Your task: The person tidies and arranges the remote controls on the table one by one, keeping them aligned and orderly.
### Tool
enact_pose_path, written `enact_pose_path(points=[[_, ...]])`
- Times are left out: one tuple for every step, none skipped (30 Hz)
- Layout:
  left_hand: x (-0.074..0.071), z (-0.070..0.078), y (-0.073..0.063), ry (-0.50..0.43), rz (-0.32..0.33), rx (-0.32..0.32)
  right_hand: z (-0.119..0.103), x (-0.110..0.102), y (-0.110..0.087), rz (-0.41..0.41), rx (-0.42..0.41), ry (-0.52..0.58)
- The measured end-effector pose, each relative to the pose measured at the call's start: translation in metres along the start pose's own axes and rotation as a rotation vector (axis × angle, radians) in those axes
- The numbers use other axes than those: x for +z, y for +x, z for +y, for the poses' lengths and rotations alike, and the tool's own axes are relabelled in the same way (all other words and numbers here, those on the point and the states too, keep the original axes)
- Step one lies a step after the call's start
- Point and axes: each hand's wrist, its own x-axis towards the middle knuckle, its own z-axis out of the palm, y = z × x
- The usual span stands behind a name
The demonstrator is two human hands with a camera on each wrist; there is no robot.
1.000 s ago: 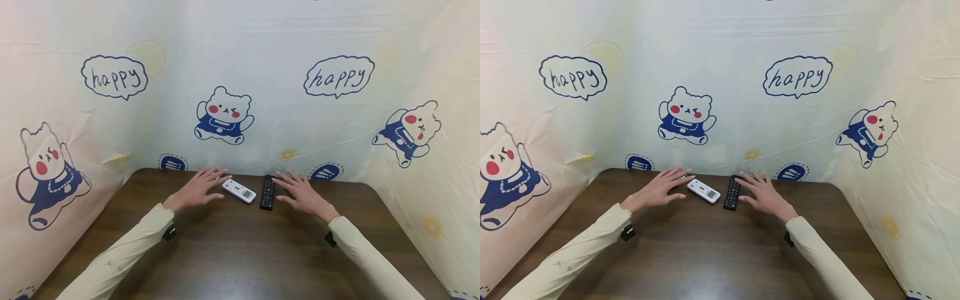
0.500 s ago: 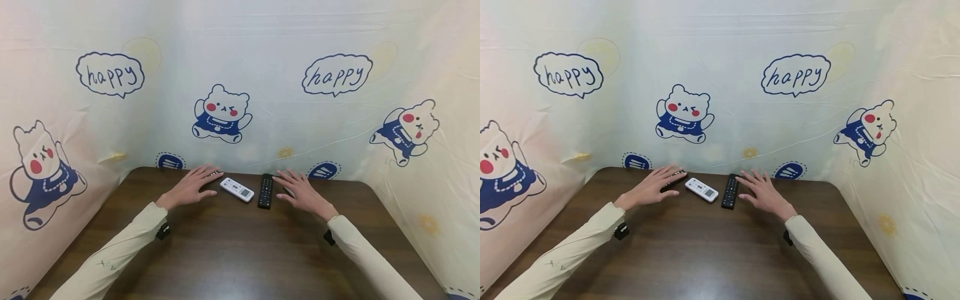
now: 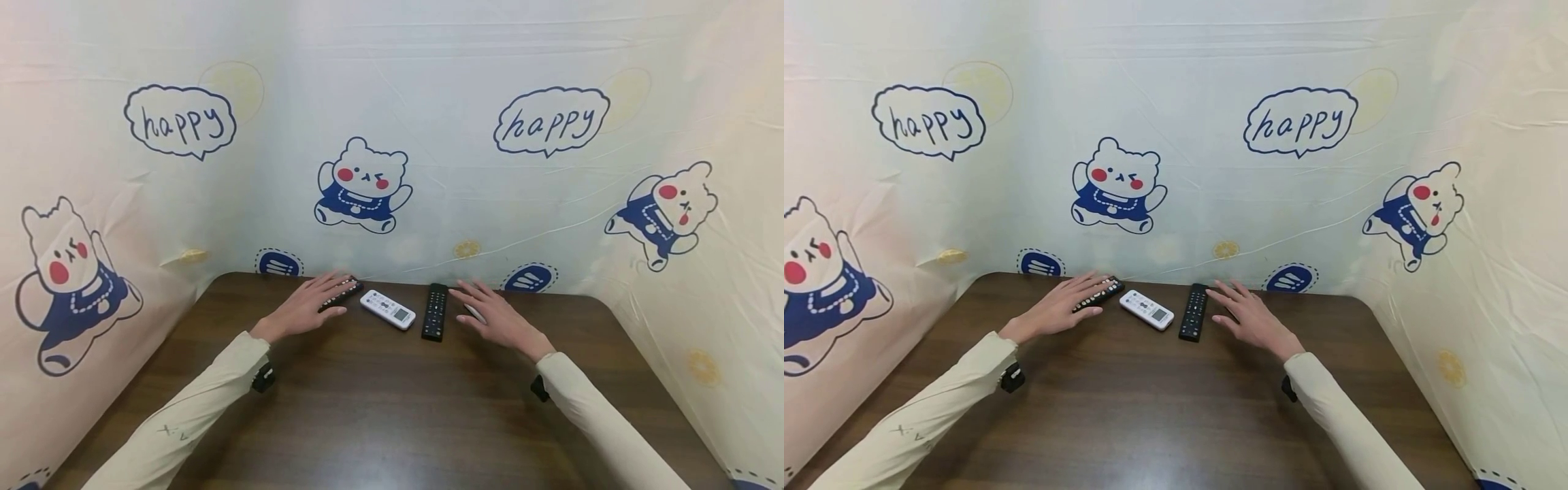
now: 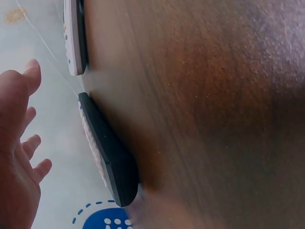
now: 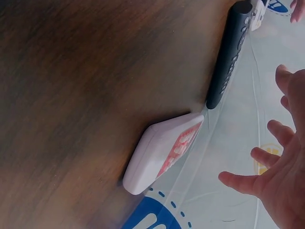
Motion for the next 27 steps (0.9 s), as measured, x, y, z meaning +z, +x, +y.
enact_pose_path(points=[[0.000, -0.001, 0.000, -0.012, -0.003, -0.008, 0.000, 0.000, 0.000, -0.001, -0.002, 0.011], [0.000, -0.001, -0.001, -0.019, -0.004, -0.013, 0.001, 0.000, 0.000, -0.004, -0.001, 0.018], [0.000, -0.002, -0.001, -0.027, -0.007, -0.019, 0.001, 0.000, 0.000, -0.007, 0.000, 0.022], [0.000, -0.002, -0.001, -0.034, -0.008, -0.024, 0.001, 0.000, -0.001, -0.009, 0.000, 0.023], [0.000, -0.003, -0.001, -0.042, -0.009, -0.028, 0.001, 0.000, -0.001, -0.014, 0.002, 0.027], [0.000, -0.003, -0.001, -0.047, -0.010, -0.035, 0.001, 0.000, -0.001, -0.016, 0.003, 0.028], [0.000, -0.004, -0.001, -0.049, -0.010, -0.041, 0.001, 0.000, -0.001, -0.020, 0.005, 0.027], [0.000, -0.005, -0.001, -0.047, -0.008, -0.047, 0.001, 0.000, -0.001, -0.025, 0.008, 0.029], [0.000, -0.005, -0.001, -0.048, -0.008, -0.055, 0.001, 0.000, -0.002, -0.028, 0.013, 0.031], [0.001, -0.006, -0.001, -0.047, -0.007, -0.062, 0.001, 0.000, -0.002, -0.034, 0.018, 0.033], [0.002, -0.006, -0.001, -0.044, -0.008, -0.070, 0.001, 0.000, -0.003, -0.039, 0.027, 0.033], [0.002, -0.007, -0.001, -0.038, -0.013, -0.077, 0.002, 0.001, -0.004, -0.043, 0.035, 0.031], [0.003, -0.008, -0.002, -0.037, -0.017, -0.082, 0.002, 0.001, -0.004, -0.047, 0.044, 0.030], [0.004, -0.008, -0.002, -0.033, -0.021, -0.086, 0.002, 0.001, -0.005, -0.051, 0.054, 0.030], [0.005, -0.009, -0.002, -0.032, -0.026, -0.090, 0.003, 0.002, -0.006, -0.053, 0.062, 0.028], [0.006, -0.009, -0.002, -0.030, -0.030, -0.093, 0.003, 0.002, -0.007, -0.056, 0.070, 0.028], [0.007, -0.010, -0.002, -0.026, -0.031, -0.096, 0.004, 0.003, -0.008, -0.056, 0.076, 0.025], [0.007, -0.010, -0.002, -0.029, -0.027, -0.102, 0.004, 0.004, -0.008, -0.054, 0.077, 0.023], [0.007, -0.011, -0.002, -0.033, -0.020, -0.109, 0.005, 0.004, -0.009, -0.052, 0.076, 0.017], [0.006, -0.012, -0.002, -0.033, -0.013, -0.117, 0.006, 0.005, -0.009, -0.049, 0.070, 0.010], [0.006, -0.013, -0.003, -0.035, -0.006, -0.126, 0.006, 0.006, -0.009, -0.045, 0.063, 0.002], [0.005, -0.014, -0.004, -0.040, 0.001, -0.137, 0.007, 0.007, -0.008, -0.042, 0.057, -0.004], [0.004, -0.015, -0.004, -0.044, 0.007, -0.148, 0.008, 0.007, -0.008, -0.041, 0.051, -0.010], [0.003, -0.016, -0.005, -0.047, 0.009, -0.157, 0.008, 0.008, -0.007, -0.041, 0.046, -0.013], [0.003, -0.017, -0.005, -0.051, 0.009, -0.165, 0.009, 0.008, -0.007, -0.045, 0.046, -0.016], [0.003, -0.018, -0.005, -0.055, 0.007, -0.173, 0.010, 0.007, -0.007, -0.050, 0.049, -0.015], [0.003, -0.019, -0.004, -0.061, 0.004, -0.183, 0.010, 0.007, -0.006, -0.057, 0.055, -0.014]])
